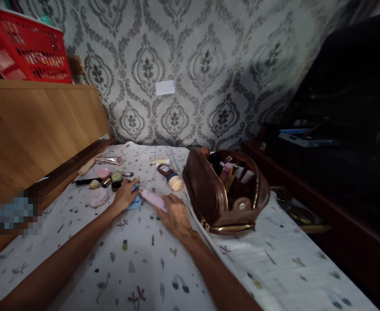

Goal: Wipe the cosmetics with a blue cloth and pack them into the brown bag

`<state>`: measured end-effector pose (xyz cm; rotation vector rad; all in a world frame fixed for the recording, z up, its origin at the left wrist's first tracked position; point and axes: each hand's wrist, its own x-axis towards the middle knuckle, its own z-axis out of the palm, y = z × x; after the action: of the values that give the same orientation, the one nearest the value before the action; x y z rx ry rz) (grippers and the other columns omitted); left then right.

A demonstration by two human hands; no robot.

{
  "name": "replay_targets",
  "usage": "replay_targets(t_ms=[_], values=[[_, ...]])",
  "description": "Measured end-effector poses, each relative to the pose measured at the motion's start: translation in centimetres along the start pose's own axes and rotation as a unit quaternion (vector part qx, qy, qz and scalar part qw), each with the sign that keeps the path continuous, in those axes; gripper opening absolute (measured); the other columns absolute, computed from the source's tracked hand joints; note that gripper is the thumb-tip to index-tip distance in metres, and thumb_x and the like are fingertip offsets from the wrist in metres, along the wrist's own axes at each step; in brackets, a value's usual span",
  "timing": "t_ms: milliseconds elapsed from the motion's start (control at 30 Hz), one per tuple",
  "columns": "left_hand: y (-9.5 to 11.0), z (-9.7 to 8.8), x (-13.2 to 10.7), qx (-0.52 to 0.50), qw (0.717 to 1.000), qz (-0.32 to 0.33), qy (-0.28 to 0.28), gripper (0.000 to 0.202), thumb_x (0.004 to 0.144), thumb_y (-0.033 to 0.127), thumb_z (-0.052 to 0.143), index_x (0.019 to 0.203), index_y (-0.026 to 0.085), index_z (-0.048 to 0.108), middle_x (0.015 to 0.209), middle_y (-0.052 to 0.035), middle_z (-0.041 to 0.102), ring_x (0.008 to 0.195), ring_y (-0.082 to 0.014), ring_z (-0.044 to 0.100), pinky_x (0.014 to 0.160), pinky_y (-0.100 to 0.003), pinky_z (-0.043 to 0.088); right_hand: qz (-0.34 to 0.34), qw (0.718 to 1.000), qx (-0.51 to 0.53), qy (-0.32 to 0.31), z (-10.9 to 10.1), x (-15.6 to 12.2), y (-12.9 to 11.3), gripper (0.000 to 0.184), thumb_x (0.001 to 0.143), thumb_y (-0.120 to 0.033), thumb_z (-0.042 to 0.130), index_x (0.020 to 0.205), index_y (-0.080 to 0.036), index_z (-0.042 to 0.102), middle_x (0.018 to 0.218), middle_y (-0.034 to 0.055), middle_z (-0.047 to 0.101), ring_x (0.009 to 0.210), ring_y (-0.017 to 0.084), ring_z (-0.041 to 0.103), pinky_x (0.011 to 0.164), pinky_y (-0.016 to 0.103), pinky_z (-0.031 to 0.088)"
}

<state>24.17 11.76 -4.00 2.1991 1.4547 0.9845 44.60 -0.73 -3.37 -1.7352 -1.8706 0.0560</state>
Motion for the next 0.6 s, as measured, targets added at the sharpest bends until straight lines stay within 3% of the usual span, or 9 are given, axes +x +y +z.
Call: replay_targets(t_ms=[133, 400, 500, 600], values=[[0.8, 0.6, 0.5, -0.026, 1.0, -0.004, -0.011, 0.024, 0.076, 0.012, 0.063, 0.098, 0.018, 0.071, 0.098, -0.0058, 0.058, 0.09, -0.0217, 0.059, 0.086, -0.033, 0.048, -0.018, 0.999, 0.019, 0.035, 0.0, -0.1, 0.1, 0.028, 0.086, -0.029, 0.065, 0.111, -0.017, 0.069, 0.102, 0.0094, 0.071, 0.094, 0.025, 0.067, 0.083, 0.034, 0.05], [2.7, 3.5, 1.1, -0.163, 0.986, 0.017, -0.044, 0.038, 0.078, 0.011, 0.057, 0.114, 0.017, 0.069, 0.112, -0.0071, 0.07, 0.105, -0.0207, 0.064, 0.096, -0.031, 0.048, -0.032, 0.99, 0.084, 0.111, 0.6, 0.1, 1.2, 0.031, 0.092, -0.038, 0.056, 0.11, -0.016, 0.068, 0.101, 0.0117, 0.072, 0.093, 0.028, 0.068, 0.084, 0.04, 0.053], [2.7, 3.7, 1.1, -0.208, 0.975, 0.025, -0.069, 0.034, 0.082, 0.012, 0.056, 0.113, 0.016, 0.068, 0.106, -0.006, 0.074, 0.103, -0.02, 0.067, 0.095, -0.031, 0.049, -0.029, 0.989, 0.092, 0.112, 0.8, 0.2, 1.5, 0.03, 0.092, -0.039, 0.055, 0.109, -0.018, 0.068, 0.101, 0.0114, 0.073, 0.092, 0.028, 0.068, 0.081, 0.04, 0.053], [2.3, 3.1, 0.9, -0.225, 0.971, 0.027, -0.078, 0.02, 0.083, 0.015, 0.056, 0.099, 0.016, 0.069, 0.093, -0.0034, 0.073, 0.093, -0.0189, 0.066, 0.089, -0.029, 0.05, -0.038, 0.989, 0.103, 0.102, 0.9, 0.2, 1.6, 0.029, 0.091, -0.04, 0.056, 0.109, -0.02, 0.068, 0.101, 0.0103, 0.073, 0.093, 0.028, 0.069, 0.083, 0.041, 0.054]])
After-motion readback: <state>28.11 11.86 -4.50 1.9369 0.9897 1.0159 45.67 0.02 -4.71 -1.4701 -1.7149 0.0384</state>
